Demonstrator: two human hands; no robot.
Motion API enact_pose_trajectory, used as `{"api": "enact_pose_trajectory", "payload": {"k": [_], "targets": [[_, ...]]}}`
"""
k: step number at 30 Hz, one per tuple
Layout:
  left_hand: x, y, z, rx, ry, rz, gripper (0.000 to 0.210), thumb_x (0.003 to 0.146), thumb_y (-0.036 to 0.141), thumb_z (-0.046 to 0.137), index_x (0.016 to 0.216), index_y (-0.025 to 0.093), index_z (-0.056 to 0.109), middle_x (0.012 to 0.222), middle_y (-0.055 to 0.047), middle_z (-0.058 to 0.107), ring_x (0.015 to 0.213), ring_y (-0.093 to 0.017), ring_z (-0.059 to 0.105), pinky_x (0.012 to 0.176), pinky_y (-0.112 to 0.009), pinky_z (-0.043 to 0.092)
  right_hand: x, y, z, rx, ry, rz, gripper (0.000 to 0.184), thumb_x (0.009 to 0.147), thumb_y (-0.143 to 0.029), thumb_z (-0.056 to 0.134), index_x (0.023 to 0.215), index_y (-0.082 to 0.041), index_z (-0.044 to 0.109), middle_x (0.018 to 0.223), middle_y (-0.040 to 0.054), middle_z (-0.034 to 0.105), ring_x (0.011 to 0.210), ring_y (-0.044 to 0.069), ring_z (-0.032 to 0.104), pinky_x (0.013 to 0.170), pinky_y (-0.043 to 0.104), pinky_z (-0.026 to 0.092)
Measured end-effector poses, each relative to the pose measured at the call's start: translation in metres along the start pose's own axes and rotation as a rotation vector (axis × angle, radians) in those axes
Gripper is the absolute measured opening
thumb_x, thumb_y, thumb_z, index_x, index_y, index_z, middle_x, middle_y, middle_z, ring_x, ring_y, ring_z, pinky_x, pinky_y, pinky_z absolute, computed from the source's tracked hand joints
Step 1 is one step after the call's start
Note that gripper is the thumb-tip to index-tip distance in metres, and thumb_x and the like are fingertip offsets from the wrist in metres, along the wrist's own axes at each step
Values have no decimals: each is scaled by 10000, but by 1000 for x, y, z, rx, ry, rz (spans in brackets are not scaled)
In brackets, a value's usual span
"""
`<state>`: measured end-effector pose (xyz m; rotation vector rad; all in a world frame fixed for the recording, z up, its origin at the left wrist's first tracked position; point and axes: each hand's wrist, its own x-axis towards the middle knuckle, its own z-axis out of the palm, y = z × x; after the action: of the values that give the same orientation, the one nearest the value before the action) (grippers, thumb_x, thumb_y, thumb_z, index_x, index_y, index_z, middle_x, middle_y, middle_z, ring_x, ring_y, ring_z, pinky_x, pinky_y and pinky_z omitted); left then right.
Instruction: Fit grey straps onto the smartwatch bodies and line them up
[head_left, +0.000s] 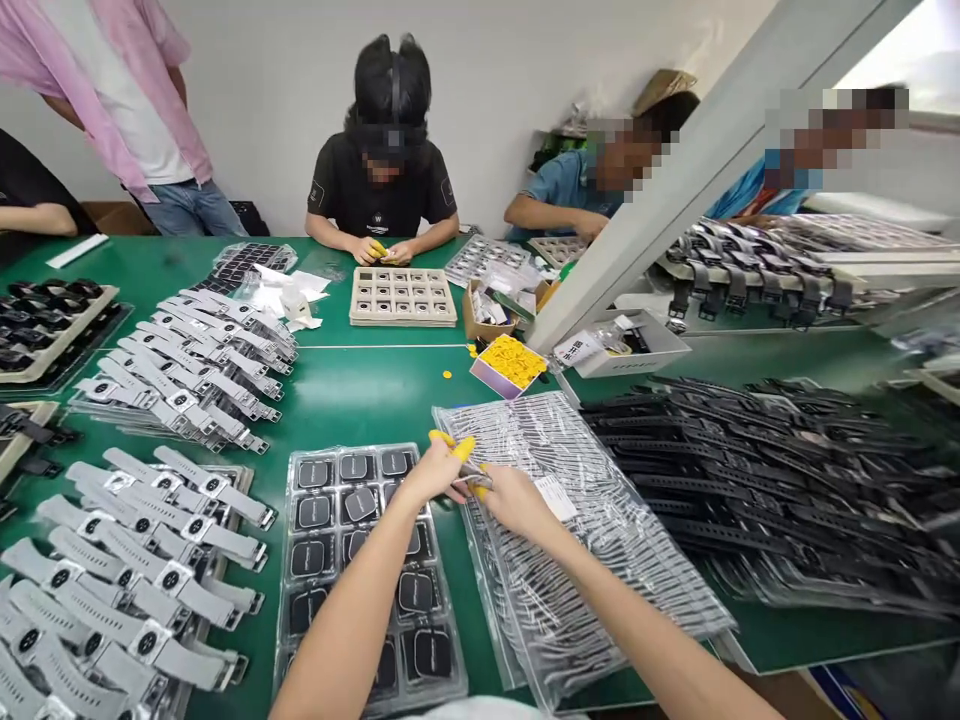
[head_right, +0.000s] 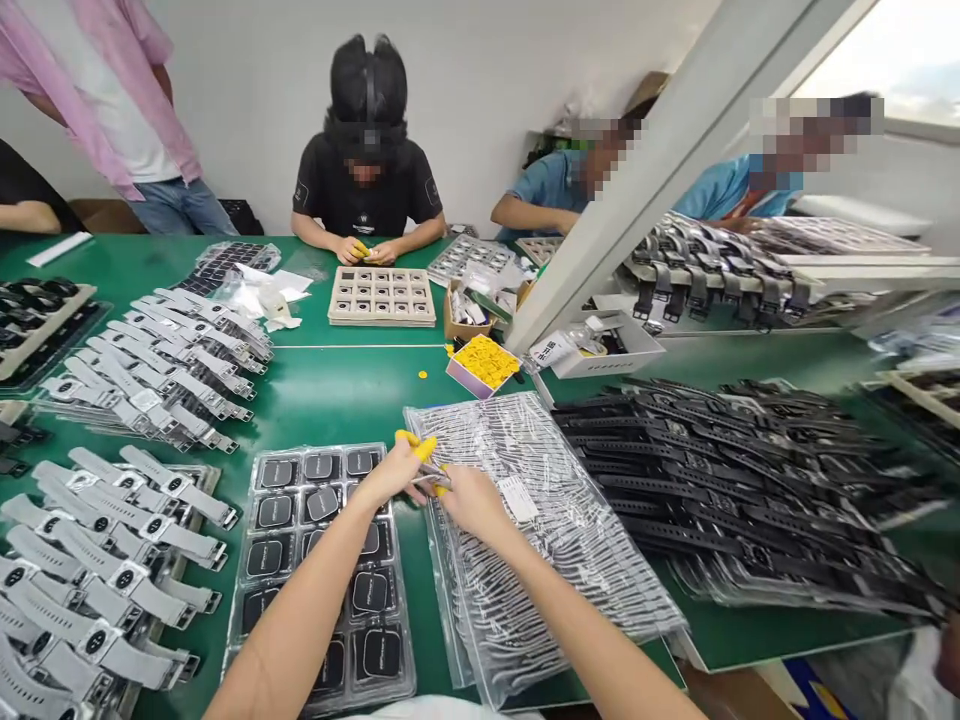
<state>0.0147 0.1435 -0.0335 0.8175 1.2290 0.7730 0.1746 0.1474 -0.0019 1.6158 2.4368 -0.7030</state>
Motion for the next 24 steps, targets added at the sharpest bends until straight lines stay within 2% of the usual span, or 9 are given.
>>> {"api": "enact_pose_trajectory", "payload": {"k": [4, 7, 11, 14, 20, 24], "targets": [[-5, 4, -3, -100, -45, -12, 637, 909, 772, 497, 1146, 183, 453, 1008, -124, 667, 686, -212, 717, 522, -321, 613, -1, 5, 2, 118, 75, 13, 176, 879, -197, 528, 927, -173, 695, 819, 60, 748, 743, 218, 668, 626, 271, 384], [-8, 6, -2, -172, -103, 4, 607, 910, 731, 512, 1121, 162, 530, 1054, -150, 676, 750, -217, 724, 613, -348, 640, -3, 7, 0, 189, 139, 25, 161, 845, -212, 542, 880, -168, 692, 772, 64, 737, 699, 222, 642, 608, 281, 374], [-7, 4, 12, -273, -195, 30, 512, 934, 624, 487, 1147, 165, 568, 1095, -138, 678, 738, -194, 732, 695, -369, 647, -11, 19, -14, 305, 227, 22, 239, 837, -242, 549, 992, -170, 716, 898, 71, 778, 776, 232, 673, 670, 288, 427], [-4, -1, 25, -318, -280, 33, 509, 900, 614, 571, 1175, 186, 569, 1120, -121, 671, 727, -184, 728, 701, -396, 652, -18, 25, -30, 332, 270, 2, 266, 843, -273, 555, 1016, -170, 728, 901, 70, 782, 786, 239, 685, 685, 292, 436], [-2, -8, 30, -310, -308, 83, 579, 848, 632, 696, 1213, 198, 581, 1040, -88, 686, 786, -173, 723, 794, -407, 651, -17, 18, -45, 178, 180, -68, 211, 841, -280, 560, 921, -160, 714, 832, 90, 761, 738, 236, 649, 646, 293, 372], [0, -10, 27, -217, -247, 139, 577, 831, 622, 731, 1178, 174, 625, 979, -76, 690, 758, -165, 700, 703, -343, 639, -8, 23, -48, 249, 79, -115, 141, 815, -279, 582, 808, -174, 676, 736, 51, 703, 660, 199, 581, 610, 288, 343]]}}
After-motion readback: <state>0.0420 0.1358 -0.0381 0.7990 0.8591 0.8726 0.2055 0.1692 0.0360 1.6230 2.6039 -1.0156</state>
